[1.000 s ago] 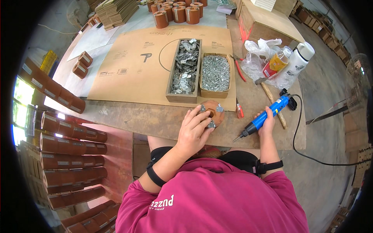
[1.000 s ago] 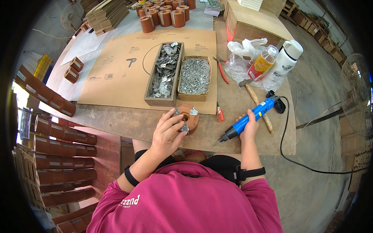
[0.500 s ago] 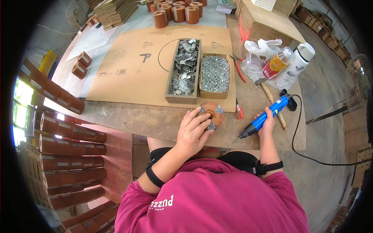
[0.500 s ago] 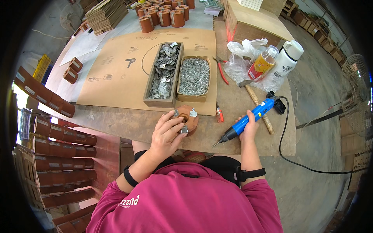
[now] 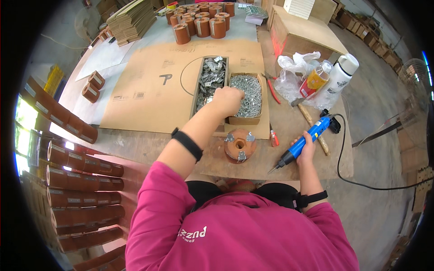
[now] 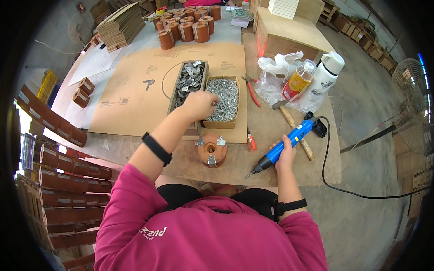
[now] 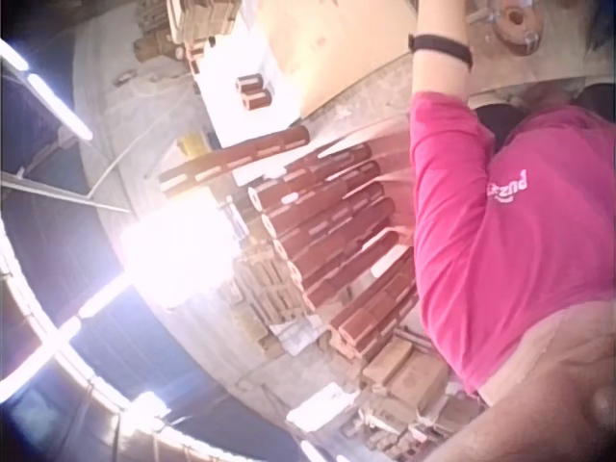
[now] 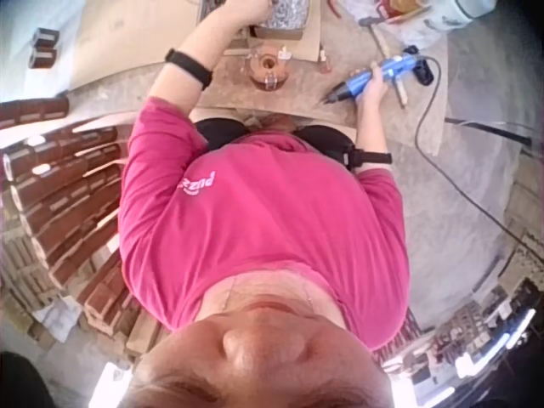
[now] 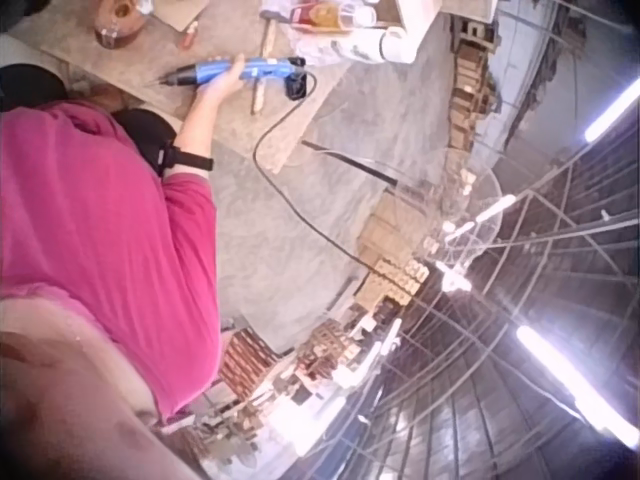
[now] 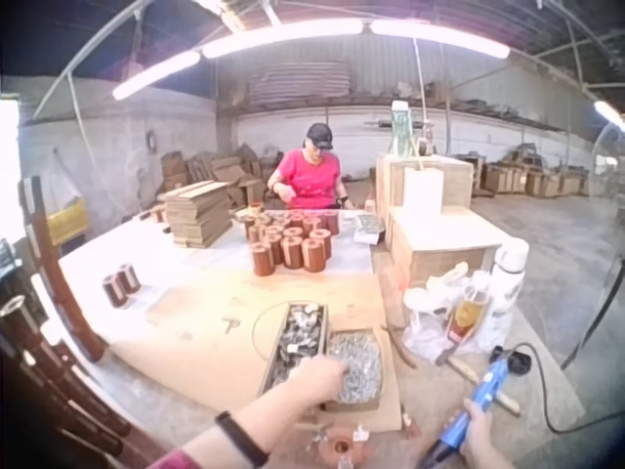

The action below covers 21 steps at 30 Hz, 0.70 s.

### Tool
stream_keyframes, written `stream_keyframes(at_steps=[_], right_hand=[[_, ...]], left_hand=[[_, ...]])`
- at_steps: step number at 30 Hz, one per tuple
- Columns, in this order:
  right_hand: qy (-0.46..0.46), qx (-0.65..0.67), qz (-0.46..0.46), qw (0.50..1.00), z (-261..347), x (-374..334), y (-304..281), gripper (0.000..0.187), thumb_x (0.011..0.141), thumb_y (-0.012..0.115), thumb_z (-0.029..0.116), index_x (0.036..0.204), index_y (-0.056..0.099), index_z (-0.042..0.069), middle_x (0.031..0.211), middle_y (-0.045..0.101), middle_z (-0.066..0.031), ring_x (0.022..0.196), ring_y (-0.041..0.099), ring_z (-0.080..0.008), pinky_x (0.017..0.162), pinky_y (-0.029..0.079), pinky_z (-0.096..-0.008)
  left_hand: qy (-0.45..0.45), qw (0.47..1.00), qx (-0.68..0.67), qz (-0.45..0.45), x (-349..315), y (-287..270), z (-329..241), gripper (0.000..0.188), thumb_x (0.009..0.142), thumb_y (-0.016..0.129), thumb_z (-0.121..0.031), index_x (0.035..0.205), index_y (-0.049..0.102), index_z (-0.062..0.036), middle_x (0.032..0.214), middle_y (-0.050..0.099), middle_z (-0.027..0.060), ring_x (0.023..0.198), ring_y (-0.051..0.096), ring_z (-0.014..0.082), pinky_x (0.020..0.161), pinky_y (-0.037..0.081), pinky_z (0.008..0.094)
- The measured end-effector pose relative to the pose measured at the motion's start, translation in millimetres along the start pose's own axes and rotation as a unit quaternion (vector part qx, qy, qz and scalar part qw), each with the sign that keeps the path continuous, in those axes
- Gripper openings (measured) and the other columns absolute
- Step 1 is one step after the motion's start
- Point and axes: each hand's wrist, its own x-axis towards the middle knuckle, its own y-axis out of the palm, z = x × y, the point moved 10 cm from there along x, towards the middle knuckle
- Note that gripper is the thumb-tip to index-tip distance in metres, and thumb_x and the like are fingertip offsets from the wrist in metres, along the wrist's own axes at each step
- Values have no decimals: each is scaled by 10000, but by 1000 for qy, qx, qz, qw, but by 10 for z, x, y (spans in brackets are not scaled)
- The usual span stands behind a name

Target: Using an electric screwdriver and a manual screwdriver to attach metal components to wood/bamboo cylindrical furniture legs.

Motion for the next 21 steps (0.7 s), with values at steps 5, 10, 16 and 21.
stream_keyframes(at_steps=[5,10,16,21], right_hand=[[-1,-3,-4,1000,-26,24,-37,252,740,596,202,852,435,43,643,494,-77,523,526,-188,467,472,-344],[-8,1,6,1000,14,8,4,232,752,589,228,812,452,50,647,488,-69,550,523,-186,497,468,-331],[-11,7,12,1000,8,21,15,237,750,590,225,829,448,53,648,488,-70,548,521,-187,498,468,-330],[-9,5,13,1000,10,7,12,245,744,596,226,832,446,53,645,486,-69,549,523,-186,496,468,-332]], left_hand=[[-19,968,192,158,192,425,-8,275,728,603,-223,991,601,-144,983,603,69,987,515,244,820,310,431],[-28,976,147,156,254,361,47,237,699,545,-111,922,619,-148,918,619,65,939,540,243,809,313,431],[-28,999,0,21,192,130,87,155,673,546,-98,816,605,-109,768,621,71,796,589,227,753,370,397],[11,961,-239,-142,-123,-380,-37,119,680,599,-107,762,579,-23,677,603,71,615,580,156,575,468,279]])
